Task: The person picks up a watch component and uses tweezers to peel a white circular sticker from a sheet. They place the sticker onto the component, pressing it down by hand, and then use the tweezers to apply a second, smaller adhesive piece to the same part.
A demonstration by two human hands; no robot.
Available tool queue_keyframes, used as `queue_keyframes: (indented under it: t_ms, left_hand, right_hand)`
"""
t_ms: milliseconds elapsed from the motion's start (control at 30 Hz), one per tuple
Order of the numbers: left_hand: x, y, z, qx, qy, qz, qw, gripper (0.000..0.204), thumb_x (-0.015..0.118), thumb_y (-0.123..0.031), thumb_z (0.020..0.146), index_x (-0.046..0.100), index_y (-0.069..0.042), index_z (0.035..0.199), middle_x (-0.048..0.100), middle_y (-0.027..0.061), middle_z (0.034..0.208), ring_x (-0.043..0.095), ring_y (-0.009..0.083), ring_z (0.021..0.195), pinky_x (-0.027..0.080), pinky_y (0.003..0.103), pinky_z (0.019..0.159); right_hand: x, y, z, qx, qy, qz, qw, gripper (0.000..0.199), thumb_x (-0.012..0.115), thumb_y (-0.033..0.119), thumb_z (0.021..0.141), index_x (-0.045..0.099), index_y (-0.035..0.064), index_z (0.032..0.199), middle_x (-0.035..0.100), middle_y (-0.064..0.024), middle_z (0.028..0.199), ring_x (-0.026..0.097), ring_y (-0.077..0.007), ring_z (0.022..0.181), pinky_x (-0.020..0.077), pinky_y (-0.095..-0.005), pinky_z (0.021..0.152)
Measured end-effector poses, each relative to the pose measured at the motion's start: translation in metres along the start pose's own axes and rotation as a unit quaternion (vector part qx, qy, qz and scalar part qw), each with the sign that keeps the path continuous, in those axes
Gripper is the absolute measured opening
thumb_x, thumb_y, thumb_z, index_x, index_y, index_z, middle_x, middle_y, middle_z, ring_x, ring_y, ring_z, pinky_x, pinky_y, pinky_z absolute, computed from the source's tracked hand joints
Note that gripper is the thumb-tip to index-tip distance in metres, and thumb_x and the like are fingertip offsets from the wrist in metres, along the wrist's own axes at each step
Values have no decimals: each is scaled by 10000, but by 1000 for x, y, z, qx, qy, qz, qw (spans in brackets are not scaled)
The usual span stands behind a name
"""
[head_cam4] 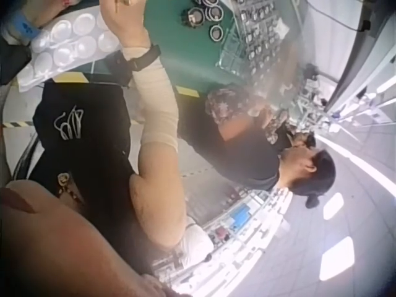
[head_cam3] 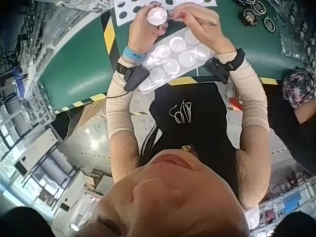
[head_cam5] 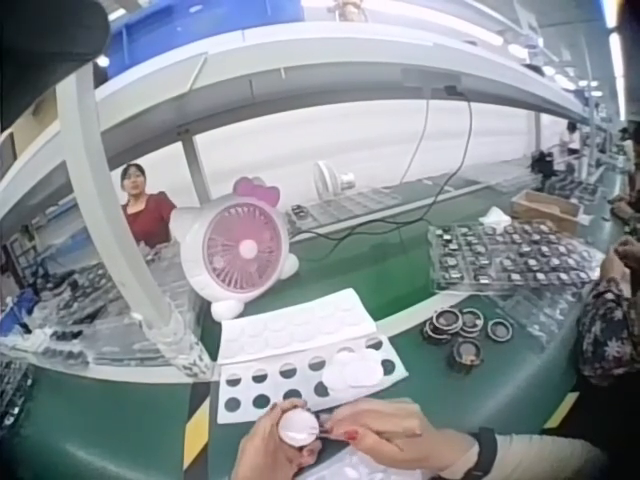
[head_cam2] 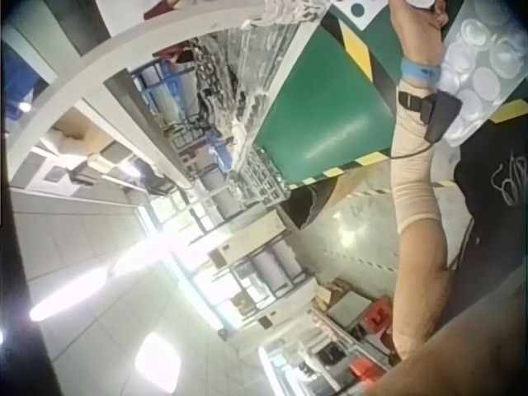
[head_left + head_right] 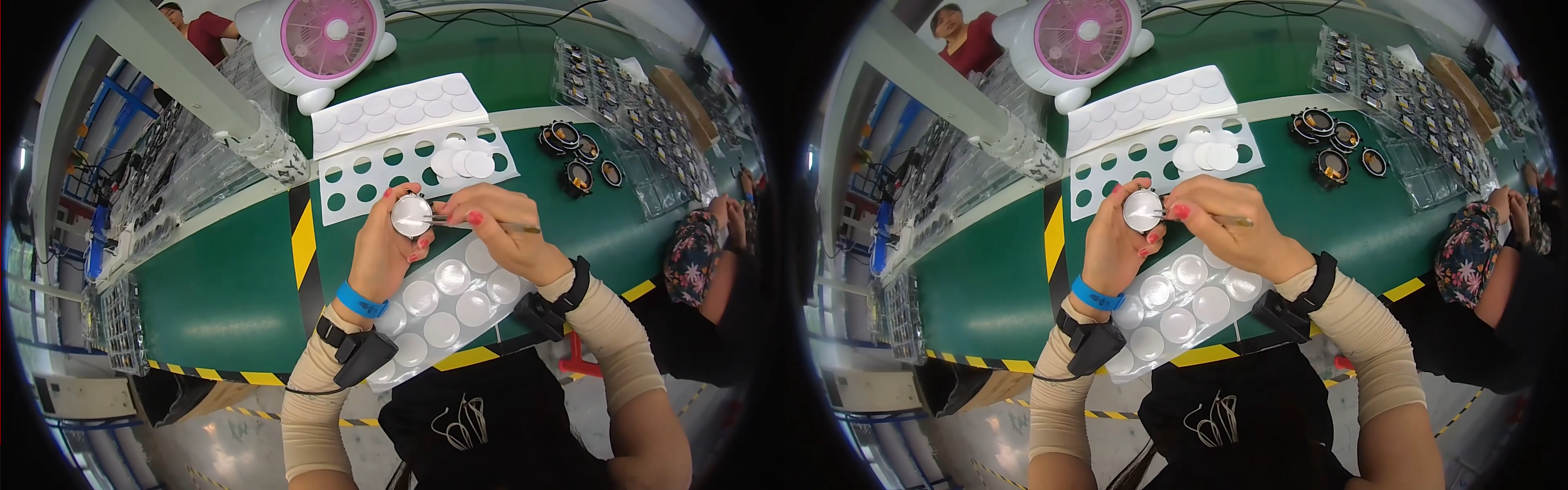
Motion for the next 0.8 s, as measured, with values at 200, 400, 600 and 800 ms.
queue_keyframes:
  t_ms: [200, 400, 600, 800]
  left_hand:
    - [4, 0, 0, 18, -39, 36, 998, 350, 274, -379, 949, 428, -91, 1076, 555, 83, 938, 434, 129, 620, 303, 220, 489]
    - [-6, 0, 1, -3, 22, 32, 999, 356, 267, -387, 951, 442, -90, 1040, 560, 91, 888, 423, 127, 574, 293, 213, 471]
    - [5, 1, -2, -14, 37, 37, 998, 362, 254, -381, 953, 447, -82, 1022, 561, 103, 836, 414, 126, 550, 288, 211, 455]
    - [17, 1, -3, -50, 27, 27, 998, 360, 245, -362, 954, 444, -70, 1028, 561, 116, 818, 413, 128, 547, 297, 218, 445]
  right_hand:
    - [2, 1, -1, 10, 14, -39, 999, 228, 414, 59, 878, 586, -68, 798, 611, -167, 877, 620, -224, 802, 499, -298, 699]
    - [3, -7, -1, 177, -19, 130, 976, 303, 397, 159, 921, 579, -54, 807, 614, -180, 885, 636, -236, 783, 513, -310, 679]
    - [6, -24, -1, 336, -63, 430, 836, 421, 356, 320, 953, 560, -30, 839, 609, -197, 892, 646, -235, 736, 535, -324, 677]
    - [6, -28, 0, 360, -123, 523, 763, 412, 372, 337, 948, 550, -25, 862, 610, -189, 892, 643, -228, 757, 539, -316, 681]
Point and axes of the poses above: each hand's wrist, its own z-axis towards the middle knuckle, its own x-axis out of the palm, y = z × x, the point moved 2 cm from there along z, towards the middle knuckle
